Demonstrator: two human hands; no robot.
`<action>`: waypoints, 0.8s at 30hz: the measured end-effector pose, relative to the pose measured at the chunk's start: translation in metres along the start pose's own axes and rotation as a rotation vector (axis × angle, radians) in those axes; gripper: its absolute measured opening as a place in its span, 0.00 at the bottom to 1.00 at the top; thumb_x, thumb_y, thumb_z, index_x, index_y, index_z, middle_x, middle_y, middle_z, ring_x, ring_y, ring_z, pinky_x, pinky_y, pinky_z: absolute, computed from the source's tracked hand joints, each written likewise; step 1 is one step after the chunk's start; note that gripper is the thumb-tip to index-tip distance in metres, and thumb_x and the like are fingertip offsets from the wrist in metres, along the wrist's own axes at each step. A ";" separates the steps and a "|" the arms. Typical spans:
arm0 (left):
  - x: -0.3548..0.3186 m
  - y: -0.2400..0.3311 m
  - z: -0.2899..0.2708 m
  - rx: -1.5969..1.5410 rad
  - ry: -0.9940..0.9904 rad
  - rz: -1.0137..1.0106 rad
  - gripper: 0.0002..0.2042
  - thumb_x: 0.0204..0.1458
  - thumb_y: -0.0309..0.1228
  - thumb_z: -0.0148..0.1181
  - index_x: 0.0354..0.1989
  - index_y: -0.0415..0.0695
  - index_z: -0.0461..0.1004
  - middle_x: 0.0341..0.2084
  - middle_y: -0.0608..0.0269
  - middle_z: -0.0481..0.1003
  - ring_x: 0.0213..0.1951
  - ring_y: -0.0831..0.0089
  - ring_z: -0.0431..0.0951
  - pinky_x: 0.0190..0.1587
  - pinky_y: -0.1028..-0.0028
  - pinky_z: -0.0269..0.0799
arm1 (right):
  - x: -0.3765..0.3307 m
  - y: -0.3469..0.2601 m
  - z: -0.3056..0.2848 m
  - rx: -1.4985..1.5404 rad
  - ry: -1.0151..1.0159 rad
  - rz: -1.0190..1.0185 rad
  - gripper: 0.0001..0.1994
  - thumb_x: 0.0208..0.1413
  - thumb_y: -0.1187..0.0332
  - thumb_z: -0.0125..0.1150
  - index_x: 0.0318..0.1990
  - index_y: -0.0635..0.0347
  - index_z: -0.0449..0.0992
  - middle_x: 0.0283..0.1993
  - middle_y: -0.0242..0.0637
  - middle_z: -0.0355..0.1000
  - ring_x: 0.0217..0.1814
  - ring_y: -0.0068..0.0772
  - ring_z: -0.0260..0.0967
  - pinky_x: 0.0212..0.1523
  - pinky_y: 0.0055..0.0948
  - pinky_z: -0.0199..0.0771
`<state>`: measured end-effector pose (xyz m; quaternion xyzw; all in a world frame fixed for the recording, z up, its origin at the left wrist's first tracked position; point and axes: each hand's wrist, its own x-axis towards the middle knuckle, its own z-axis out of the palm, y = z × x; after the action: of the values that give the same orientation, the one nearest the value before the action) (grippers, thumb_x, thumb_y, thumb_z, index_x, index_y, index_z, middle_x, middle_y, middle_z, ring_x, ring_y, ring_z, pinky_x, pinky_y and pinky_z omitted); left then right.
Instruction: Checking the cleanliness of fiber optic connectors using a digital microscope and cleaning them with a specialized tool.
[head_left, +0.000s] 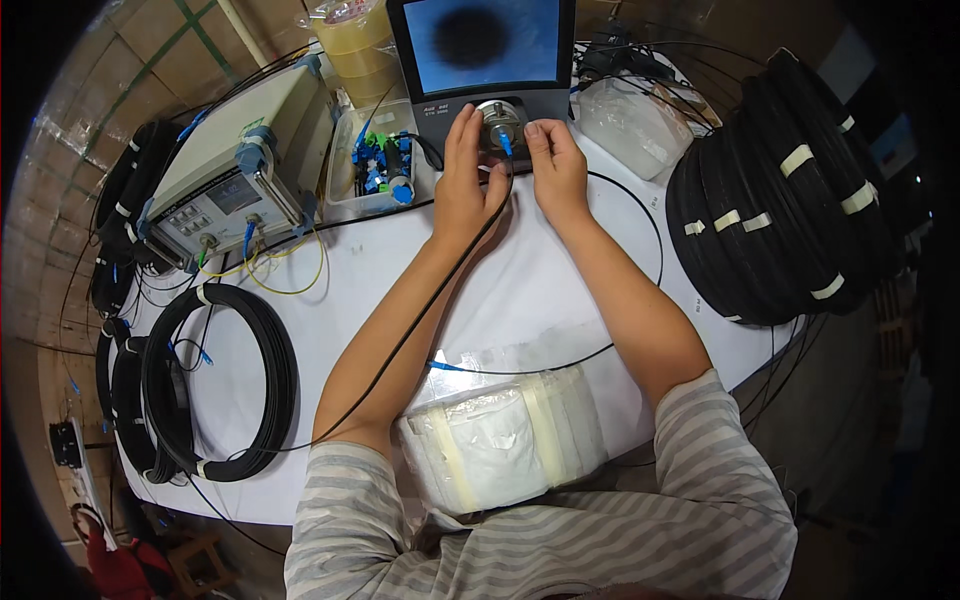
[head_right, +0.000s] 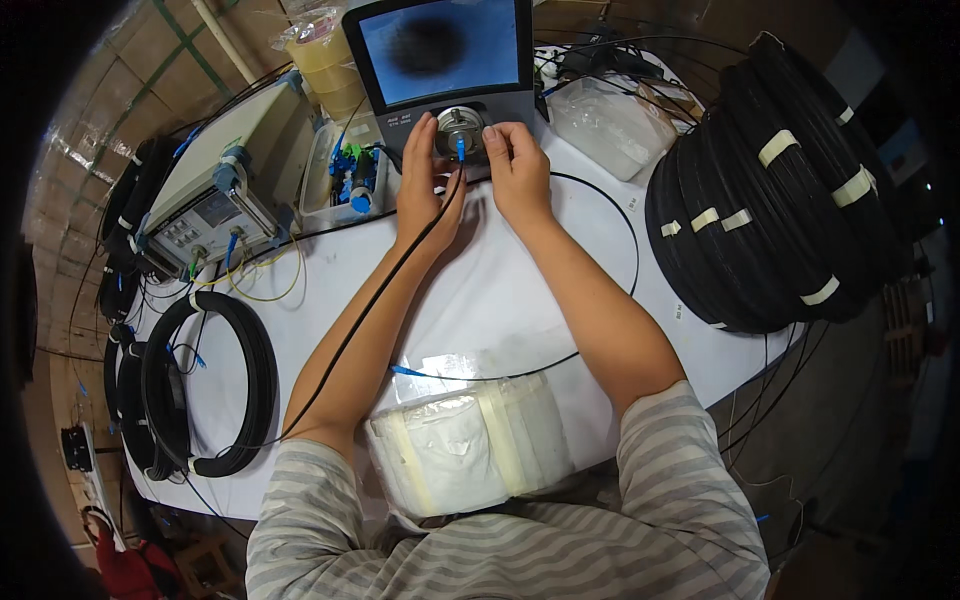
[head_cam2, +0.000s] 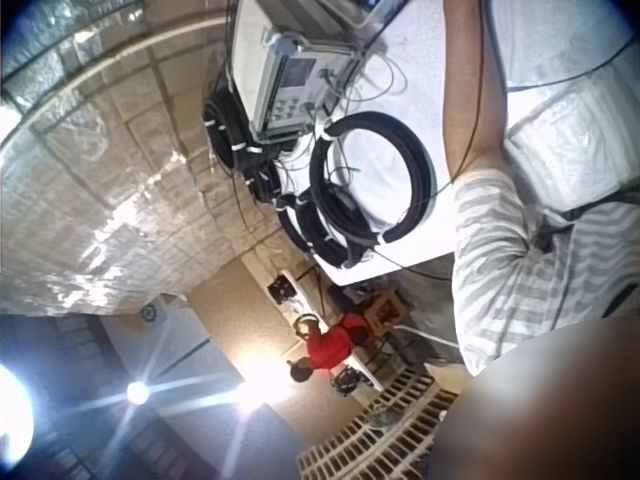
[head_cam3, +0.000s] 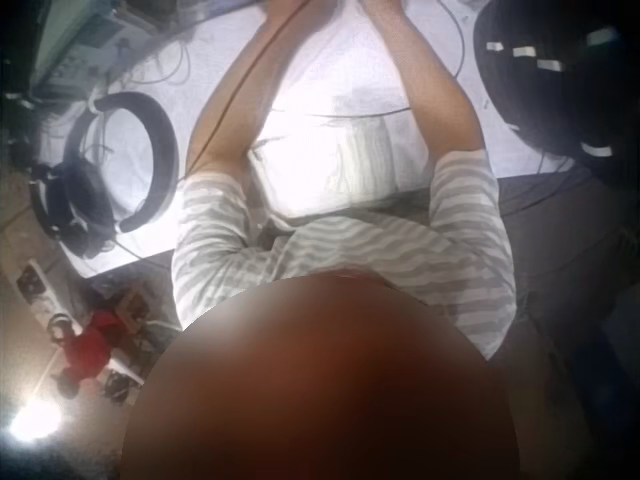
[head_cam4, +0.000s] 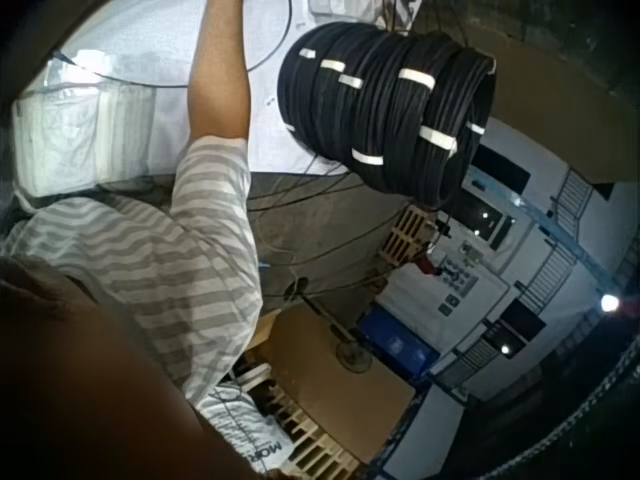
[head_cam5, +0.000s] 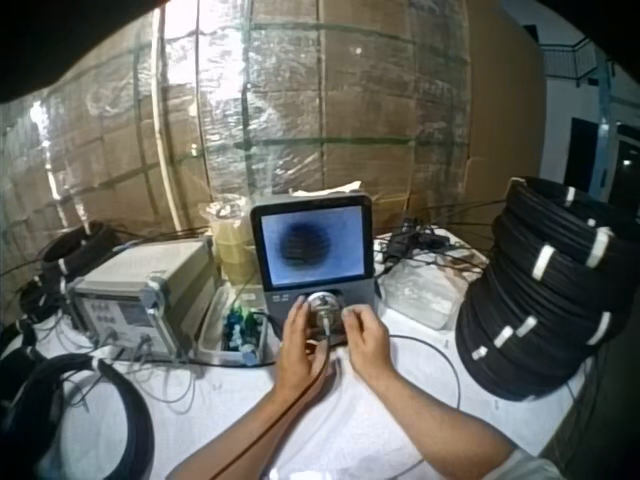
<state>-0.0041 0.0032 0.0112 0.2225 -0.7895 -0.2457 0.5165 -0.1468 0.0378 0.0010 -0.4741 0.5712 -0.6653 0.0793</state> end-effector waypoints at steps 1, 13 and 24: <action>0.000 -0.002 0.000 0.009 0.014 0.000 0.37 0.56 0.17 0.60 0.75 0.44 0.54 0.71 0.49 0.59 0.42 0.68 0.81 0.44 0.71 0.79 | -0.001 -0.001 0.001 0.015 0.012 -0.023 0.13 0.70 0.60 0.58 0.44 0.64 0.77 0.34 0.36 0.78 0.35 0.26 0.72 0.39 0.27 0.73; -0.002 -0.012 0.003 -0.039 0.016 -0.018 0.37 0.52 0.19 0.59 0.73 0.42 0.56 0.68 0.50 0.64 0.36 0.71 0.83 0.36 0.74 0.82 | -0.006 0.007 0.003 0.222 -0.092 0.077 0.15 0.71 0.61 0.58 0.53 0.63 0.74 0.44 0.32 0.75 0.47 0.20 0.71 0.49 0.21 0.72; 0.000 -0.010 0.005 -0.068 0.053 -0.063 0.33 0.51 0.20 0.62 0.69 0.41 0.62 0.64 0.52 0.68 0.29 0.74 0.80 0.33 0.75 0.78 | -0.004 0.014 0.002 0.284 -0.144 0.096 0.18 0.70 0.62 0.60 0.60 0.63 0.72 0.48 0.34 0.76 0.47 0.22 0.75 0.51 0.23 0.76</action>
<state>-0.0077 -0.0035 0.0033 0.2362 -0.7592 -0.2826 0.5365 -0.1493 0.0342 -0.0134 -0.4768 0.4861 -0.6991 0.2180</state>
